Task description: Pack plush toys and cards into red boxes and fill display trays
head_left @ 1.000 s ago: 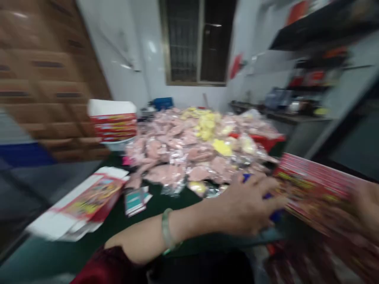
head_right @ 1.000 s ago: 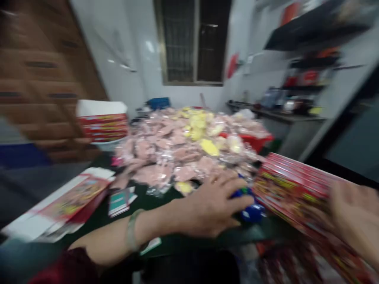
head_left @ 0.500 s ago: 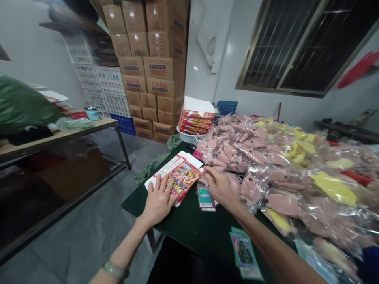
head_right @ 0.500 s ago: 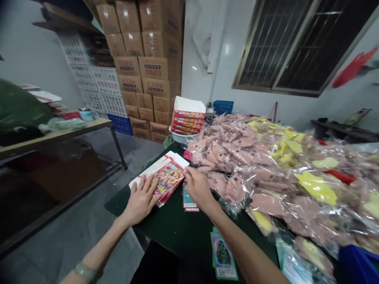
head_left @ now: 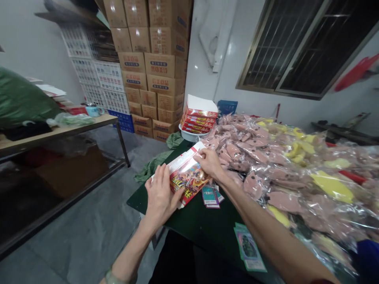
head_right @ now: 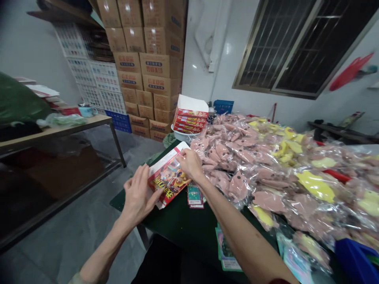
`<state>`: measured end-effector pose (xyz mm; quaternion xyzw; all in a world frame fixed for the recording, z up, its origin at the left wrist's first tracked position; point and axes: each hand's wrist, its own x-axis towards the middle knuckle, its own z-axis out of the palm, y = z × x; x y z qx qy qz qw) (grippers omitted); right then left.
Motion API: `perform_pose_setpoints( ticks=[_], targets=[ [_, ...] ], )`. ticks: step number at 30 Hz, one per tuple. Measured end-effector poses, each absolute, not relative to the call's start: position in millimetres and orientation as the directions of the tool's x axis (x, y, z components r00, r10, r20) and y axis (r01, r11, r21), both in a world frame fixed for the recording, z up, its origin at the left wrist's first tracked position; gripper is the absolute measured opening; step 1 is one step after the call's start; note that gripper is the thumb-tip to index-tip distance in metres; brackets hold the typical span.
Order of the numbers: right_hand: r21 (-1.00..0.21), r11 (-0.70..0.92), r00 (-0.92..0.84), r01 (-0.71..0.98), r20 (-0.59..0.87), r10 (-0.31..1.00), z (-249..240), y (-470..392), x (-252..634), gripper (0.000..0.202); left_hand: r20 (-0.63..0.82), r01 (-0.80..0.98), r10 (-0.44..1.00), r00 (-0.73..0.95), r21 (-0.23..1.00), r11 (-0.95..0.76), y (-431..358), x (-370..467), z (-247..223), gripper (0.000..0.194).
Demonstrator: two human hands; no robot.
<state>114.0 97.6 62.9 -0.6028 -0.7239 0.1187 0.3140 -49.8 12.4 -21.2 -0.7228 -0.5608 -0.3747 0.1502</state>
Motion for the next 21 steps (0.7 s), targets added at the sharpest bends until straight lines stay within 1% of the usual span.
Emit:
perform_pose_setpoints(
  ticks=[2, 4, 6, 7, 8, 9, 11, 12, 13, 15, 16, 17, 18, 19, 20, 21],
  targets=[
    [-0.613, 0.349, -0.176, 0.709, 0.325, 0.929, 75, 72, 127, 0.011, 0.727, 0.897, 0.680, 0.098, 0.232, -0.377, 5, -42, -7, 0.068],
    [-0.707, 0.479, -0.279, 0.521, 0.389, 0.878, 82, 43, 137, 0.013, 0.734, 0.847, 0.672, 0.099, 0.292, -0.444, -4, -29, -2, 0.069],
    [-0.762, 0.561, -0.322, 0.323, 0.469, 0.822, 84, 17, 146, 0.013, 0.746, 0.766, 0.661, 0.078, 0.380, -0.519, -13, -13, -5, 0.071],
    [-0.768, 0.582, -0.322, 0.267, 0.498, 0.805, 83, 7, 150, 0.013, 0.735, 0.702, 0.674, 0.077, 0.440, -0.560, -19, -5, -8, 0.068],
    [-0.762, 0.595, -0.317, 0.255, 0.516, 0.796, 82, -1, 153, 0.013, 0.700, 0.617, 0.708, 0.092, 0.518, -0.592, -25, 3, -11, 0.060],
    [-0.744, 0.613, -0.317, 0.266, 0.534, 0.784, 82, -7, 155, 0.013, 0.642, 0.513, 0.757, 0.119, 0.613, -0.601, -30, 10, -14, 0.050],
    [-0.661, 0.679, -0.323, 0.318, 0.598, 0.733, 79, -16, 160, 0.013, 0.493, 0.305, 0.853, 0.171, 0.797, -0.521, -39, 20, -20, 0.031],
    [-0.588, 0.724, -0.320, 0.360, 0.651, 0.688, 77, -20, 163, 0.011, 0.417, 0.223, 0.892, 0.173, 0.866, -0.448, -42, 22, -22, 0.026],
    [-0.493, 0.764, -0.308, 0.416, 0.714, 0.629, 74, -25, 167, 0.009, 0.350, 0.148, 0.927, 0.137, 0.918, -0.369, -42, 22, -24, 0.025],
    [-0.277, 0.793, -0.269, 0.543, 0.837, 0.477, 62, -40, 178, 0.011, 0.242, -0.008, 0.969, -0.040, 0.970, -0.243, -40, 16, -27, 0.026],
    [-0.197, 0.774, -0.251, 0.601, 0.873, 0.417, 51, -50, 186, 0.016, 0.194, -0.084, 0.969, -0.151, 0.975, -0.208, -37, 11, -29, 0.027],
    [-0.147, 0.744, -0.245, 0.652, 0.887, 0.391, 38, -61, 195, 0.021, 0.157, -0.150, 0.956, -0.248, 0.969, -0.198, -34, 6, -30, 0.028],
    [-0.132, 0.707, -0.251, 0.695, 0.876, 0.411, 22, -73, 204, 0.023, 0.140, -0.199, 0.938, -0.316, 0.957, -0.210, -32, 1, -31, 0.028],
    [-0.146, 0.662, -0.266, 0.735, 0.836, 0.480, 3, -84, 215, 0.023, 0.144, -0.227, 0.927, -0.345, 0.946, -0.231, -30, -2, -32, 0.028],
    [-0.143, 0.607, -0.304, 0.782, 0.762, 0.571, -17, -95, 225, 0.022, 0.161, -0.243, 0.927, -0.340, 0.937, -0.252, -30, -2, -34, 0.028],
    [-0.127, 0.543, -0.340, 0.830, 0.657, 0.673, -36, -103, 236, 0.025, 0.181, -0.257, 0.933, -0.312, 0.929, -0.266, -30, 0, -35, 0.027]
  ],
)
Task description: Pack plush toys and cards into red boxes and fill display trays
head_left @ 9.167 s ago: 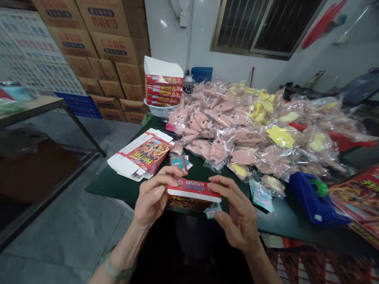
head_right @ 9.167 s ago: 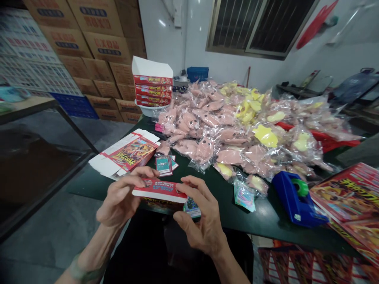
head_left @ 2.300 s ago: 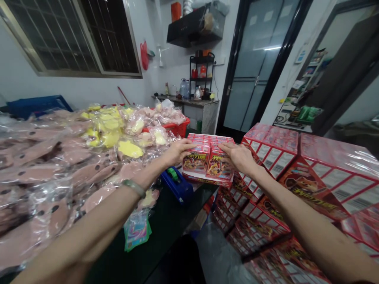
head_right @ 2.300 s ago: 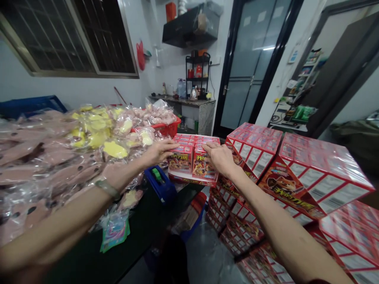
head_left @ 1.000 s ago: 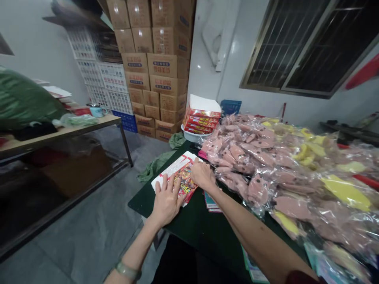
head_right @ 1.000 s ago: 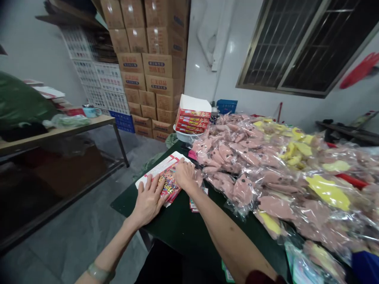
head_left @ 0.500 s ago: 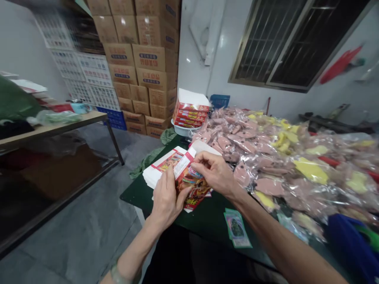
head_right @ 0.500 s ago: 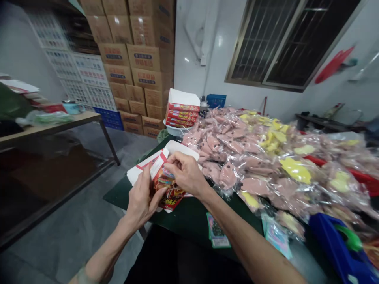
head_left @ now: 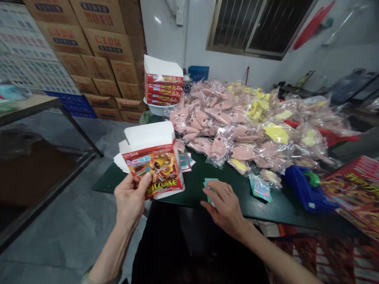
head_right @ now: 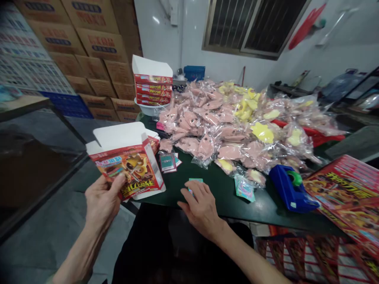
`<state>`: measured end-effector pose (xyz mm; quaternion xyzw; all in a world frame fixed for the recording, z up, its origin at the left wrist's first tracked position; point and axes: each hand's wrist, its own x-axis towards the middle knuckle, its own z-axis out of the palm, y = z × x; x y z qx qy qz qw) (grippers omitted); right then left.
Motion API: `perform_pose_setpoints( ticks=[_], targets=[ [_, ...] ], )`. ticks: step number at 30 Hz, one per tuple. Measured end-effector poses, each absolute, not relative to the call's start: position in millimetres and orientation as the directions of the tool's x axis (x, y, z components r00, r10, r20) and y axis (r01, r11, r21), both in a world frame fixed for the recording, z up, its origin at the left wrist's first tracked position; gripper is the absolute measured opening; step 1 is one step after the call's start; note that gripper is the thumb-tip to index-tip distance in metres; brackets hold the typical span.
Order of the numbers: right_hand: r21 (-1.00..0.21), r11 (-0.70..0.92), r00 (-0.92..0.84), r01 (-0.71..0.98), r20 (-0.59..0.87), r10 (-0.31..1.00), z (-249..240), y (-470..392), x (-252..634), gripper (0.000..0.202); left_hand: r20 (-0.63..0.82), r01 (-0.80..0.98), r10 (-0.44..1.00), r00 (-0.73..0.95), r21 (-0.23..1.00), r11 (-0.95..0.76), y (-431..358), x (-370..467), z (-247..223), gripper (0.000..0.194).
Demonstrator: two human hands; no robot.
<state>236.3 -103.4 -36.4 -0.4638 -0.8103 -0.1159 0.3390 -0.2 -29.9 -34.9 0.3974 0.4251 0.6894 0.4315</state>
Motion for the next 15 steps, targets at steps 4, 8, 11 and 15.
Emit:
perform_pose_setpoints(
  ticks=[4, 8, 11, 15],
  targets=[
    [-0.043, 0.279, -0.246, 0.959, 0.358, 0.901, -87, -121, 278, 0.065, 0.225, -0.280, 0.957, -0.185, 0.921, -0.271, -36, 31, -44, 0.026],
    [-0.115, 0.150, -0.101, 0.982, 0.356, 0.929, -71, -121, 308, 0.072, 0.259, -0.244, 0.966, -0.022, 0.935, -0.257, -36, 66, -51, 0.025],
    [-0.345, 0.260, -0.060, 0.902, 0.497, 0.866, -36, -113, 302, 0.063, 0.256, -0.277, 0.964, 0.067, 0.933, -0.229, -29, 78, -50, 0.027],
    [-0.601, 0.388, 0.185, 0.698, 0.676, 0.713, -4, -86, 259, 0.043, 0.258, -0.290, 0.961, 0.103, 0.932, -0.219, -22, 77, -40, 0.027]
  ],
)
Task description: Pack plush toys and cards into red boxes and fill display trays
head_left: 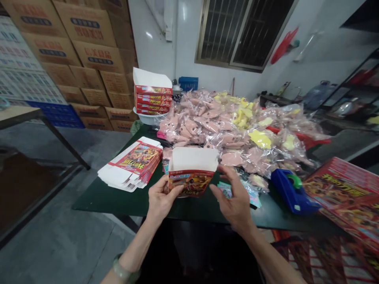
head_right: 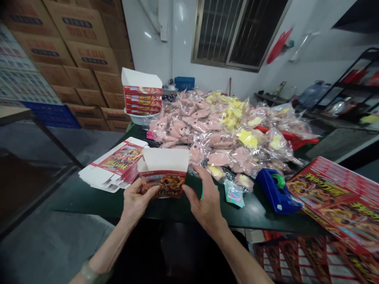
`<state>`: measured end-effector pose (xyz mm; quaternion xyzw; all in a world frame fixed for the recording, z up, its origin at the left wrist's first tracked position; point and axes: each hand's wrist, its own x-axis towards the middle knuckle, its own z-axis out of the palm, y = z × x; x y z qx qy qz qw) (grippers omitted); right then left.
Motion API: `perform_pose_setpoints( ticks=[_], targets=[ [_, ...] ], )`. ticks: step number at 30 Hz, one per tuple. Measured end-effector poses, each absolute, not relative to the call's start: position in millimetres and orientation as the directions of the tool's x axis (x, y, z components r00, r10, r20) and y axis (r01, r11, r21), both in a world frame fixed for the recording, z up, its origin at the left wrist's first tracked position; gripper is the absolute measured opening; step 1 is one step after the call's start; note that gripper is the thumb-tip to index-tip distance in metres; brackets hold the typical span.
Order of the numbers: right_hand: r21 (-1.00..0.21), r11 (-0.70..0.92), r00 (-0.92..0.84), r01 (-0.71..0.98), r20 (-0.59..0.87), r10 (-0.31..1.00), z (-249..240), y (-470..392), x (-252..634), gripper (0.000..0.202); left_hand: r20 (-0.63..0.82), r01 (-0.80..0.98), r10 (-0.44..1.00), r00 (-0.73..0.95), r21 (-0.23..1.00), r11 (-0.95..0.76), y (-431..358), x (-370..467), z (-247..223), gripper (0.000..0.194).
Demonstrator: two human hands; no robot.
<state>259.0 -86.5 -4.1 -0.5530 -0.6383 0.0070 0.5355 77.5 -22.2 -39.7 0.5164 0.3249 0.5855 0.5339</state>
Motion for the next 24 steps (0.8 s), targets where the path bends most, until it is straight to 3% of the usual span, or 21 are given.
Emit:
perform_pose_setpoints(
  ticks=[4, 7, 10, 15, 20, 24],
  targets=[
    [-0.778, 0.481, 0.355, 0.403, 0.618, 0.702, 3, -64, 225, 0.033, 0.164, -0.303, 0.984, 0.067, 0.943, -0.136, -31, 69, -28, 0.034],
    [-0.867, 0.435, 0.317, 0.242, 0.495, 0.809, 0, -57, 223, 0.034, 0.098, -0.295, 0.993, 0.068, 0.953, -0.074, -36, 68, -28, 0.037],
    [-0.899, 0.398, 0.280, 0.183, 0.436, 0.856, -9, -53, 233, 0.037, 0.169, -0.259, 0.985, 0.037, 0.954, -0.154, -31, 75, -38, 0.037],
    [-0.841, 0.452, 0.207, 0.299, 0.519, 0.829, -23, -60, 244, 0.046, 0.251, -0.214, 0.964, 0.082, 0.950, -0.229, -21, 78, -58, 0.035],
    [-0.661, 0.549, 0.069, 0.512, 0.668, 0.741, -32, -74, 245, 0.055, 0.314, -0.138, 0.938, 0.145, 0.946, -0.295, -24, 60, -66, 0.028],
    [-0.499, 0.600, -0.065, 0.625, 0.733, 0.678, -27, -74, 249, 0.057, 0.413, -0.051, 0.902, 0.121, 0.911, -0.410, -26, 55, -68, 0.065]
  ],
)
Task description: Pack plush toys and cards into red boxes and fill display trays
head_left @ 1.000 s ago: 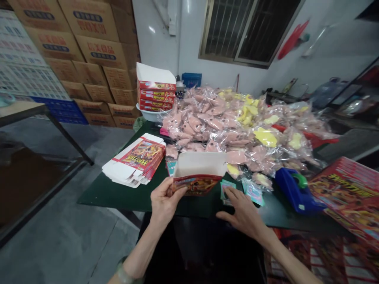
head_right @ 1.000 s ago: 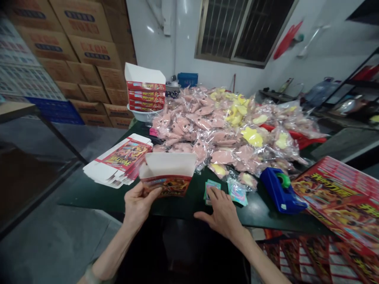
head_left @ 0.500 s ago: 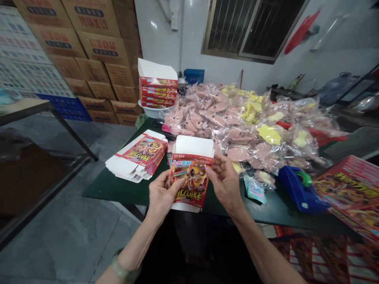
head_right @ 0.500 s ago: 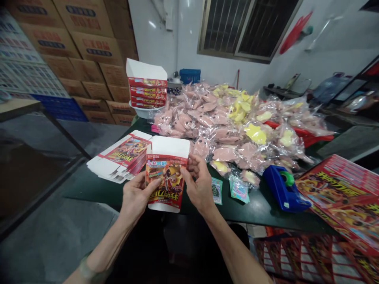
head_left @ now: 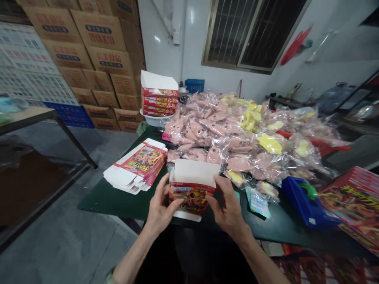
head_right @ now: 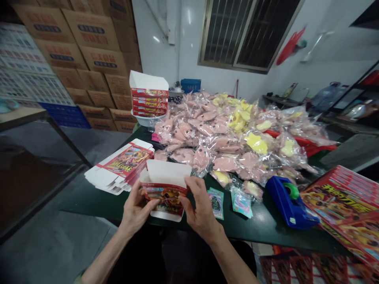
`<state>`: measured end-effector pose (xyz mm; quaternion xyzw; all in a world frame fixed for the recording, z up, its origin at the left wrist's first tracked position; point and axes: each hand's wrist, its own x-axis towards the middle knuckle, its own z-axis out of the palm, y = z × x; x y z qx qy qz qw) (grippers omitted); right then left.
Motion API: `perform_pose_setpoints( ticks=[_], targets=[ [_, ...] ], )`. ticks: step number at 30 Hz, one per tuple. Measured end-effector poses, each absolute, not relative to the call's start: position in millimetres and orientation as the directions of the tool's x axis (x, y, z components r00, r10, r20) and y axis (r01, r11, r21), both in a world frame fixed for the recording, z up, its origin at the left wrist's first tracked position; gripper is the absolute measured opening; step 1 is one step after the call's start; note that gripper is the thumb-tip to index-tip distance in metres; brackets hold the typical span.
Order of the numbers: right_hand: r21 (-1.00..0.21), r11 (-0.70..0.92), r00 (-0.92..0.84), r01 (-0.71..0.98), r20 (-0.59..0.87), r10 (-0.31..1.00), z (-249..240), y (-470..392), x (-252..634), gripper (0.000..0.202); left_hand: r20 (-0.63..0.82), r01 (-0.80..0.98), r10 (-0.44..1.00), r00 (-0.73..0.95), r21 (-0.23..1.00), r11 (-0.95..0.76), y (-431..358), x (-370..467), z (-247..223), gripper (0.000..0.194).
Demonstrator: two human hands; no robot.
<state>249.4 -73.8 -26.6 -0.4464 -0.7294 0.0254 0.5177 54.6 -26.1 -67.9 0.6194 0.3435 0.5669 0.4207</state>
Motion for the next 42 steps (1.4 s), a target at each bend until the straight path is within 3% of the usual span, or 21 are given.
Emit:
perform_pose_setpoints(
  ticks=[2, 4, 8, 11, 14, 16, 17, 19, 21, 25, 29, 34, 39, 42],
  targets=[
    [-0.431, 0.609, -0.138, 0.666, 0.731, 0.669, -21, -73, 253, 0.054, 0.501, 0.012, 0.859, 0.107, 0.863, -0.505, -26, 56, -64, 0.072],
    [-0.404, 0.614, -0.173, 0.678, 0.724, 0.668, -16, -73, 255, 0.050, 0.584, 0.056, 0.808, 0.077, 0.807, -0.588, -25, 59, -56, 0.066],
    [-0.426, 0.639, -0.150, 0.641, 0.747, 0.648, -11, -73, 251, 0.042, 0.727, 0.123, 0.685, -0.046, 0.684, -0.719, -23, 66, -36, 0.037],
    [-0.492, 0.642, -0.033, 0.588, 0.778, 0.627, -6, -71, 244, 0.031, 0.760, 0.183, 0.631, -0.155, 0.650, -0.737, -23, 70, -25, 0.011],
    [-0.583, 0.609, 0.045, 0.537, 0.741, 0.670, 2, -69, 241, 0.024, 0.672, 0.128, 0.712, -0.202, 0.739, -0.661, -27, 72, -17, 0.013],
    [-0.685, 0.584, 0.083, 0.436, 0.677, 0.732, 7, -69, 243, 0.018, 0.561, -0.036, 0.803, -0.202, 0.815, -0.578, -31, 73, -12, 0.009],
    [-0.743, 0.574, 0.098, 0.345, 0.636, 0.765, 9, -69, 244, 0.021, 0.495, -0.142, 0.850, -0.180, 0.842, -0.520, -33, 74, -9, 0.007],
    [-0.835, 0.530, 0.092, 0.150, 0.545, 0.833, 12, -71, 247, 0.038, 0.387, -0.311, 0.918, -0.089, 0.865, -0.394, -37, 73, -2, 0.024],
    [-0.873, 0.482, 0.019, 0.075, 0.485, 0.874, 12, -74, 249, 0.041, 0.338, -0.356, 0.941, 0.016, 0.881, -0.310, -40, 70, 4, 0.032],
    [-0.818, 0.531, -0.008, 0.222, 0.543, 0.839, 5, -78, 248, 0.022, 0.393, -0.310, 0.918, 0.049, 0.880, -0.360, -41, 65, 1, 0.005],
    [-0.725, 0.568, 0.051, 0.390, 0.633, 0.772, -4, -84, 253, 0.029, 0.467, -0.348, 0.884, 0.027, 0.833, -0.430, -39, 70, -12, 0.014],
    [-0.777, 0.512, -0.021, 0.365, 0.544, 0.839, 2, -92, 265, 0.026, 0.489, -0.475, 0.856, 0.167, 0.801, -0.365, -40, 75, -11, 0.019],
    [-0.781, 0.458, 0.064, 0.425, 0.530, 0.845, 15, -92, 262, 0.013, 0.504, -0.197, 0.806, 0.310, 0.863, -0.464, -39, 64, 14, 0.011],
    [-0.800, 0.416, 0.030, 0.434, 0.474, 0.880, 19, -94, 259, 0.017, 0.485, -0.097, 0.772, 0.412, 0.865, -0.492, -35, 57, 27, 0.014]
  ],
)
